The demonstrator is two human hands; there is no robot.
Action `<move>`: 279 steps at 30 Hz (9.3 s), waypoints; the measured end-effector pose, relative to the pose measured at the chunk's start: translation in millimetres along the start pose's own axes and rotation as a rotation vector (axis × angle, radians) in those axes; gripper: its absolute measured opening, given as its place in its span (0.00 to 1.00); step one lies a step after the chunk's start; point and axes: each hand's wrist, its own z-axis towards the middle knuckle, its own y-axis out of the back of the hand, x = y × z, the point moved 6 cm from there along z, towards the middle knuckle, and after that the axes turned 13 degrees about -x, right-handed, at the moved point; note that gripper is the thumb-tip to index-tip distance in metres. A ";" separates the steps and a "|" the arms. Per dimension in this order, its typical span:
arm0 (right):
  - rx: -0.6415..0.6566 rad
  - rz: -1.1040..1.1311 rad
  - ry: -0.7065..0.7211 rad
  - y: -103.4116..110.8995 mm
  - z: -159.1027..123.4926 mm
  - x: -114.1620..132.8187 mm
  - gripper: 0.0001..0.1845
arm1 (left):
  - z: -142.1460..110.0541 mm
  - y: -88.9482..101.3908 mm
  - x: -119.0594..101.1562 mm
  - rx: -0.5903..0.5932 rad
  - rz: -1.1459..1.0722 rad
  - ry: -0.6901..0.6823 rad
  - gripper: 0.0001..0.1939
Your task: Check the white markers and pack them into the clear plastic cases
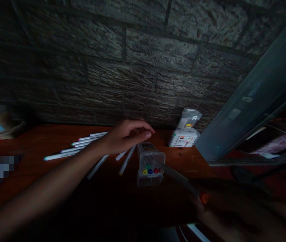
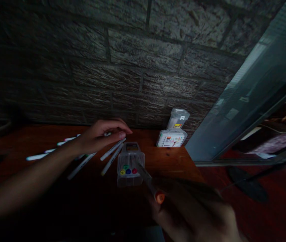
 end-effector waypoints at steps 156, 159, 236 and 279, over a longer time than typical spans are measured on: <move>-0.103 1.048 -0.901 -180.6 1.2 -108.9 0.07 | -66.5 -4.3 58.4 -0.585 -0.128 0.273 0.05; -0.101 1.074 -0.949 -180.3 1.0 -109.4 0.08 | -67.5 -4.7 63.0 -0.590 -0.222 0.313 0.07; 0.011 1.042 -0.993 -193.4 -5.3 -120.3 0.13 | -67.7 1.2 56.9 -0.685 -0.143 0.184 0.07; -0.064 1.115 -1.004 -187.8 -3.3 -114.6 0.08 | -68.2 -10.2 74.0 -0.575 -0.206 0.390 0.07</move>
